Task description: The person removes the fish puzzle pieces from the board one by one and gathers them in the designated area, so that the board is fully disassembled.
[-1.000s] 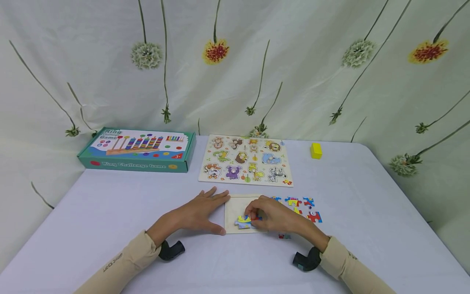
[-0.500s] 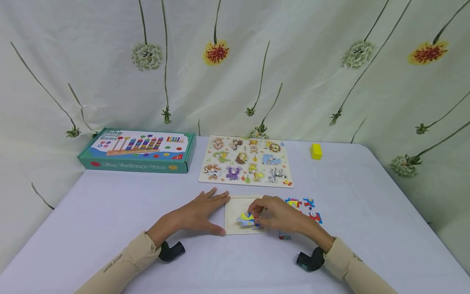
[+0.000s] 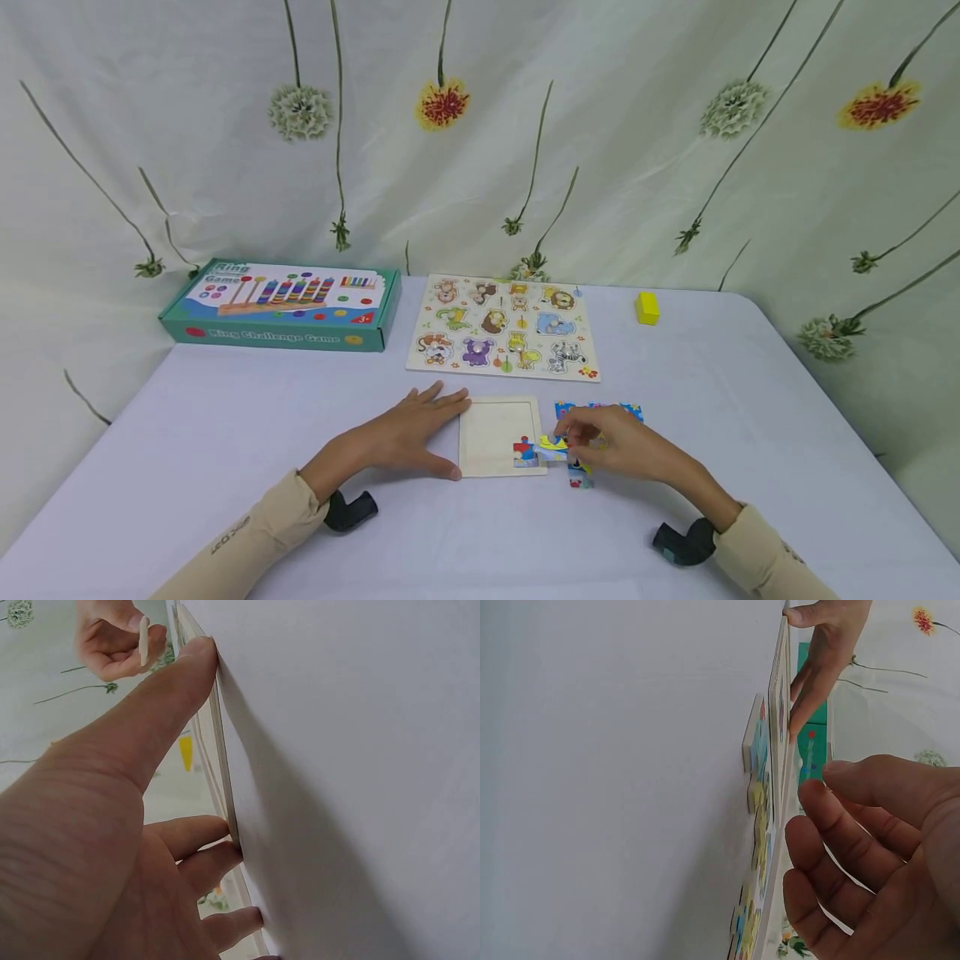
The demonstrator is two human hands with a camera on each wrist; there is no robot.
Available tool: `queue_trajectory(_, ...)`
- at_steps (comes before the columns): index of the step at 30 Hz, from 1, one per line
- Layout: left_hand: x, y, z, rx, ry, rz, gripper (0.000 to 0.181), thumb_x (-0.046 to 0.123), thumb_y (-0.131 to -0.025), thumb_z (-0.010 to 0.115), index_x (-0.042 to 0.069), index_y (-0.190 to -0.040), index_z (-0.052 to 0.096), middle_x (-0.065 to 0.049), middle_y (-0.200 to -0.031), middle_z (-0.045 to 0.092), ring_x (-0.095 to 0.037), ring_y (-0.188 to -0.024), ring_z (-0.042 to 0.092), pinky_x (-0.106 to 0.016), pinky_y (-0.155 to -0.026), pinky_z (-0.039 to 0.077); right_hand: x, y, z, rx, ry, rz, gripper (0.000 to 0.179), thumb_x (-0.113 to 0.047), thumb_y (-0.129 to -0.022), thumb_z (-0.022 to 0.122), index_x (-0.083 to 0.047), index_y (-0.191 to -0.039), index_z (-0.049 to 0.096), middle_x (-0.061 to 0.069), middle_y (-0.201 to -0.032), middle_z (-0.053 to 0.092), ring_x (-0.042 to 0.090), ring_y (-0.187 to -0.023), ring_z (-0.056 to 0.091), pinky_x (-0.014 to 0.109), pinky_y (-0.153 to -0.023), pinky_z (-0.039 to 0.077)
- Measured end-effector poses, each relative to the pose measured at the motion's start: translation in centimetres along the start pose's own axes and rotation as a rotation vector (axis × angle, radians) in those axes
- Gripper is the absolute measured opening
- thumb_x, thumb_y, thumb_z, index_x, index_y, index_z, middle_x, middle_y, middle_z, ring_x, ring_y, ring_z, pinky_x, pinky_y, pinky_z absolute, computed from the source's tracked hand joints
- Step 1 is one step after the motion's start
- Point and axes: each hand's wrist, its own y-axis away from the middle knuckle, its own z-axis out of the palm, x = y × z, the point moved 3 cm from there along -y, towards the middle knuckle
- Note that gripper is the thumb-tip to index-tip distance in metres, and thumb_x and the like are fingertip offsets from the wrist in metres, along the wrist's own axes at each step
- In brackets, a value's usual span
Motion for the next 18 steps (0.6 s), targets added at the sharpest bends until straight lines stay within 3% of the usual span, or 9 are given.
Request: queue_trajectory(18, 0.0, 0.0, 0.0, -0.005, 0.003, -0.005, 0.097, 0.055, -0.073, 0.076, 0.018, -0.151, 0.032, 0.004, -0.159, 0.022, -0.029, -0.148, 0.002, -0.051, -0.119, 0.004, 2.7, 4.2, -1.5, 0.04, 0.038, 0.058, 0.018, -0.007, -0.087, 0.068, -0.015, -0.103, 0.067, -0.011, -0.086, 0.061, 0.005, -0.08, 0.055, 0.02, -0.072, 0.05)
